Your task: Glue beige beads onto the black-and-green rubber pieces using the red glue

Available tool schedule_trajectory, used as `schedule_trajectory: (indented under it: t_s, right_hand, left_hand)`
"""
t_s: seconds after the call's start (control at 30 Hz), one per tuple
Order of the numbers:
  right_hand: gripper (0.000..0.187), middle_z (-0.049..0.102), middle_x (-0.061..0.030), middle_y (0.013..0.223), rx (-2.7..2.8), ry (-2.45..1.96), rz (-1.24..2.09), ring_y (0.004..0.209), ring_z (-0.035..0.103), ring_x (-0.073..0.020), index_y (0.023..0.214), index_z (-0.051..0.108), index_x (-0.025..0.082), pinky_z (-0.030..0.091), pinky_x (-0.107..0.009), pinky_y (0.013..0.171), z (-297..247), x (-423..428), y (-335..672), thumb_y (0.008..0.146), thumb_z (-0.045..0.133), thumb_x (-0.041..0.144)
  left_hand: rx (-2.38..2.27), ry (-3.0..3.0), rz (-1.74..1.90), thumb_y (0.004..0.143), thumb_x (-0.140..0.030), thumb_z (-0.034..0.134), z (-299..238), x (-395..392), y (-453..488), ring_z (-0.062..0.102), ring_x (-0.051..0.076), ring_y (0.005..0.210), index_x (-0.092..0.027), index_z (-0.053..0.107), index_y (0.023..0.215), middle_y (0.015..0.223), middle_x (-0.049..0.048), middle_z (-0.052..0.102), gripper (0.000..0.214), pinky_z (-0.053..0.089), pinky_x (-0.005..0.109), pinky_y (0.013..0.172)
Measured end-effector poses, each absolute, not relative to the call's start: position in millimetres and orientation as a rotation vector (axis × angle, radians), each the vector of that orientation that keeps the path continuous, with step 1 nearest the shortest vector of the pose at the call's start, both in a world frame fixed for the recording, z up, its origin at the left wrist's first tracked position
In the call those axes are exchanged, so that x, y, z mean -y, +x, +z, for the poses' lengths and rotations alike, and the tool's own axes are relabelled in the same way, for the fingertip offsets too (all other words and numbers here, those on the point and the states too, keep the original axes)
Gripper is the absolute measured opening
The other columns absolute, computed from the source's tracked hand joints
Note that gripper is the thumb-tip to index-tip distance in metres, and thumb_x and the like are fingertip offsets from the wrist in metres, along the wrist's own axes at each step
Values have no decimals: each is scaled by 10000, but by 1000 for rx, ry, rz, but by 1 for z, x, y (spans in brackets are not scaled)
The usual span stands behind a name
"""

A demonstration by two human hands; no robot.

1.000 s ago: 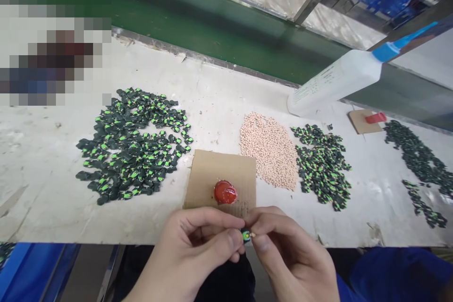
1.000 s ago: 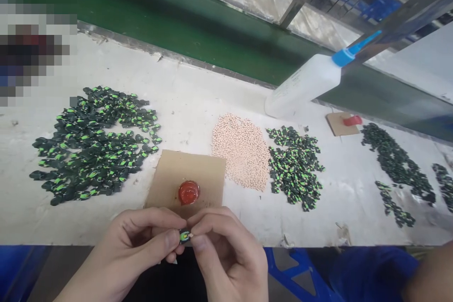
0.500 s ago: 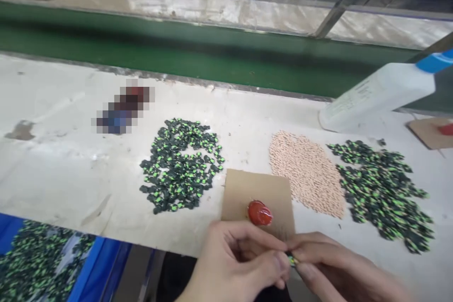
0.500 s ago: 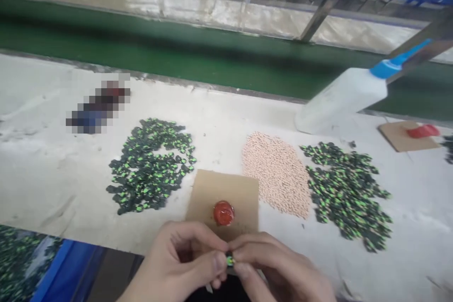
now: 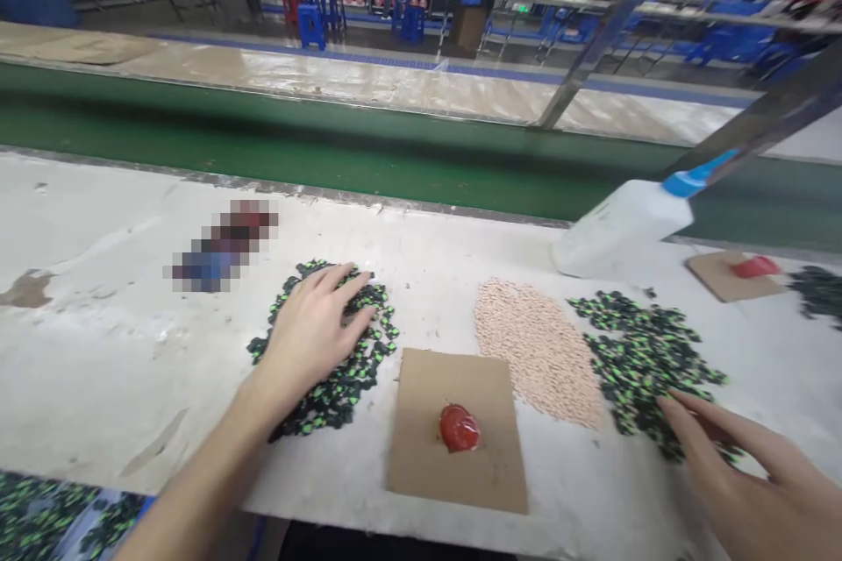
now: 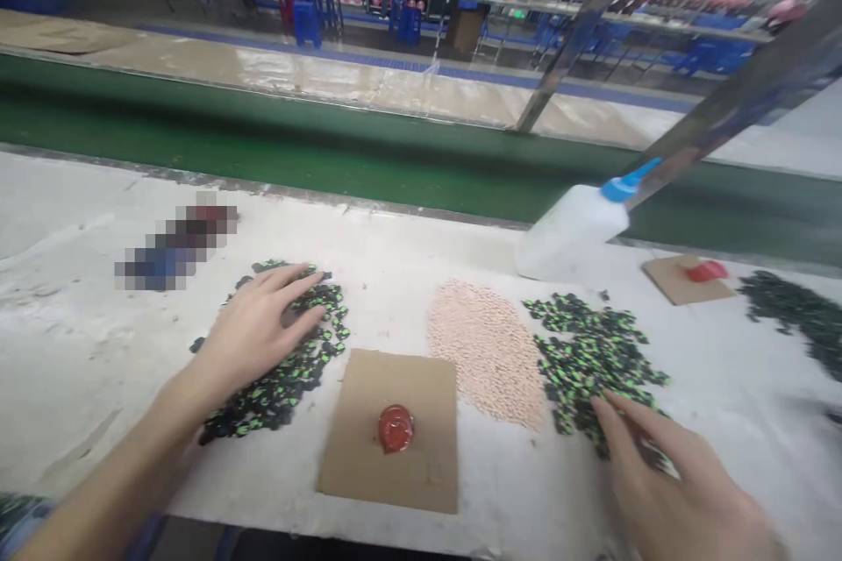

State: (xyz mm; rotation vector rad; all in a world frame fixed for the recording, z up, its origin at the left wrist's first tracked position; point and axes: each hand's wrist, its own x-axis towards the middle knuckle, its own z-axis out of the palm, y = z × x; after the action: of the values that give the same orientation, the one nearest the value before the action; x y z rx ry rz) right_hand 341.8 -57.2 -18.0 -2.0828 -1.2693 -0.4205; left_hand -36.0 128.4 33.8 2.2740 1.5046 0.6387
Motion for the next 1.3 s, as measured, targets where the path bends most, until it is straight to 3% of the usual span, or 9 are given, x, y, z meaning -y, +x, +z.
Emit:
schedule_trajectory:
  t_s: [0.07,0.27,0.5,0.6,0.73,0.87,1.13,1.23,1.3]
  right_hand:
    - [432,827,-204,793,1331,-2116,-570,688,767,-380,782,797,215,573,-494,610,-13,54,351,961,601,556]
    - [354,847,-139,860,1547,-2033,-595,795,778,-310,887,792,204,612,-445,726,-2,44,333,1025,556,430]
    - [359,821,-113,948,1959,-1969,-380,830,746,-276,1027,796,174,596,-386,681,10,21,284,1056,503,378]
    - [337,815,-93,865,2019,-1966,-413,745,731,-262,933,795,176,573,-373,654,7,13,276,1043,491,273]
    - [429,819,-94,797,2013,-1882,-453,691,736,-268,810,776,185,558,-385,652,0,7,274,1039,417,233]
    - [432,819,-124,781,1935,-1849,-443,691,740,-309,797,768,179,517,-401,579,-8,3,275,1020,410,271]
    - [351,812,-92,807,1960,-1937,-302,719,727,-263,800,766,234,540,-362,623,-3,4,278,994,473,253]
    - [317,799,-86,789,1921,-1993,-203,735,723,-259,807,754,237,545,-352,631,-2,2,277,967,483,206]
    - [292,794,-98,795,1864,-2006,-136,751,724,-277,809,744,231,546,-366,631,0,1,275,947,488,210]
  left_hand:
    - [-1478,2310,590,885,-373,543,32,-140,-39,666,493,1213,-176,831,1073,1289,205,773,396,485,700,1028]
    - [-1490,2272,579,828,-462,507,30,-134,-45,699,530,1017,-238,804,768,1003,206,820,377,518,625,803]
    - [-1520,1990,747,669,-513,669,38,-134,-45,663,457,1039,-310,761,601,995,134,801,234,462,506,845]
    - [-1570,1718,910,609,-500,756,44,-126,-43,672,385,954,-306,768,606,950,103,784,194,472,463,856]
    - [-1558,1225,1003,597,-521,804,56,-105,-37,680,224,642,-256,797,725,705,39,752,295,574,347,647]
    - [-1448,847,1007,517,-460,886,65,-88,-29,731,156,643,-205,853,813,692,33,776,392,643,243,665]
    - [-1277,483,1001,319,-256,1041,72,-77,-22,743,82,596,-214,832,644,649,-7,802,388,581,53,591]
    - [-1314,459,974,224,-309,1061,70,-74,-22,723,93,565,-208,808,594,597,-9,775,459,576,63,553]
    - [-1317,528,962,281,-398,1063,70,-69,-21,691,87,545,-219,800,603,568,-21,746,453,563,71,538]
